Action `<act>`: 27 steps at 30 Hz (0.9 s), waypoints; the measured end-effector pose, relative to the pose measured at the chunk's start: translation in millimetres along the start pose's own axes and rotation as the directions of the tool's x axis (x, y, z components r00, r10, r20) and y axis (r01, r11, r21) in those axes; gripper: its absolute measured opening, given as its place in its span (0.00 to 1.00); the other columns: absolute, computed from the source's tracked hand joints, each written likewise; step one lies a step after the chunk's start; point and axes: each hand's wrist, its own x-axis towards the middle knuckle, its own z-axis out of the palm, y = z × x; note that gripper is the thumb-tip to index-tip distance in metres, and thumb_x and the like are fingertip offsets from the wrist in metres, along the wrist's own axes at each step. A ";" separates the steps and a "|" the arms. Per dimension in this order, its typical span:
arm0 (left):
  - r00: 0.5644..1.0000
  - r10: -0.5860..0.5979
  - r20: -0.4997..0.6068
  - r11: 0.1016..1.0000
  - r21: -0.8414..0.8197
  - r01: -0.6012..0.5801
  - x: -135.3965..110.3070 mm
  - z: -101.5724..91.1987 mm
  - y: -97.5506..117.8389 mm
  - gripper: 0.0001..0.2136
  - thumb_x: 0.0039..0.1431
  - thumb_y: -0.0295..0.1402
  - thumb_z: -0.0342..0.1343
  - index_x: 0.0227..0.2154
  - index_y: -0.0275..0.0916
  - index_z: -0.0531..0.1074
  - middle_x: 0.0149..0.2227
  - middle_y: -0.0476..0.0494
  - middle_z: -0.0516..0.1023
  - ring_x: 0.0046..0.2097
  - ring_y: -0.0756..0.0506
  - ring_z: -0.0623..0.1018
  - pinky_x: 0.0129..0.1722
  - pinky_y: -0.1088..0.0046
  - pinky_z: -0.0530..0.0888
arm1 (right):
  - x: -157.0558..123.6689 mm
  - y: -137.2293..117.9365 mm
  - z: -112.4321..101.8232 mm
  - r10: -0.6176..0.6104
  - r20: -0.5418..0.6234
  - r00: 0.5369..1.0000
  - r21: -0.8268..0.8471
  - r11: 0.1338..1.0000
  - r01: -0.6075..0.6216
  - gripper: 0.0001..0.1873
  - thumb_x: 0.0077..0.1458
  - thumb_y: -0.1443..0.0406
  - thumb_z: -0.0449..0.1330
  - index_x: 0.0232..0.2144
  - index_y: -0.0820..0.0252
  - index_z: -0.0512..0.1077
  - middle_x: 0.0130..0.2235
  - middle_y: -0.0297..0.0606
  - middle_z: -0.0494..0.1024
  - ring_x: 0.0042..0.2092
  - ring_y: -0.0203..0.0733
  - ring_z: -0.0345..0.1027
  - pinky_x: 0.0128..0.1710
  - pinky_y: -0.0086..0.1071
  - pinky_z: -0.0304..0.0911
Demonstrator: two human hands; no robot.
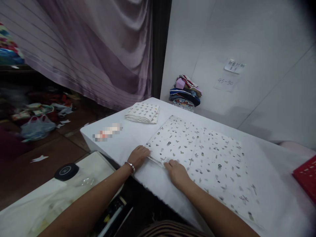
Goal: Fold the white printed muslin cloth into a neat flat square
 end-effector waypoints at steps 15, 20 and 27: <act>0.988 0.003 0.154 0.982 -0.187 0.027 -14.9 1.3 -28.7 0.20 0.55 0.24 0.43 0.46 0.43 0.72 0.51 0.47 0.74 0.52 0.48 0.72 0.53 0.67 0.69 | 1.3 -9.9 6.8 0.021 -0.033 0.999 0.060 0.998 -0.019 0.11 0.58 0.71 0.48 0.41 0.58 0.67 0.41 0.41 0.68 0.41 0.45 0.60 0.33 0.33 0.56; 0.976 -0.104 0.191 0.978 -0.157 0.135 -8.8 -5.6 -23.8 0.23 0.48 0.20 0.42 0.46 0.40 0.72 0.51 0.45 0.74 0.54 0.46 0.71 0.55 0.60 0.66 | 0.1 -9.2 6.1 0.001 -0.053 0.999 0.039 0.999 0.001 0.10 0.57 0.70 0.50 0.41 0.58 0.67 0.40 0.42 0.68 0.41 0.46 0.59 0.32 0.34 0.57; 0.995 0.057 0.084 0.973 -0.226 -0.037 5.2 -1.2 69.1 0.19 0.58 0.30 0.44 0.53 0.37 0.65 0.55 0.38 0.70 0.57 0.44 0.68 0.56 0.58 0.65 | 1.4 -6.6 10.1 -0.004 -0.094 0.996 -0.011 1.000 0.003 0.11 0.60 0.66 0.49 0.44 0.60 0.66 0.41 0.40 0.69 0.42 0.44 0.60 0.33 0.33 0.58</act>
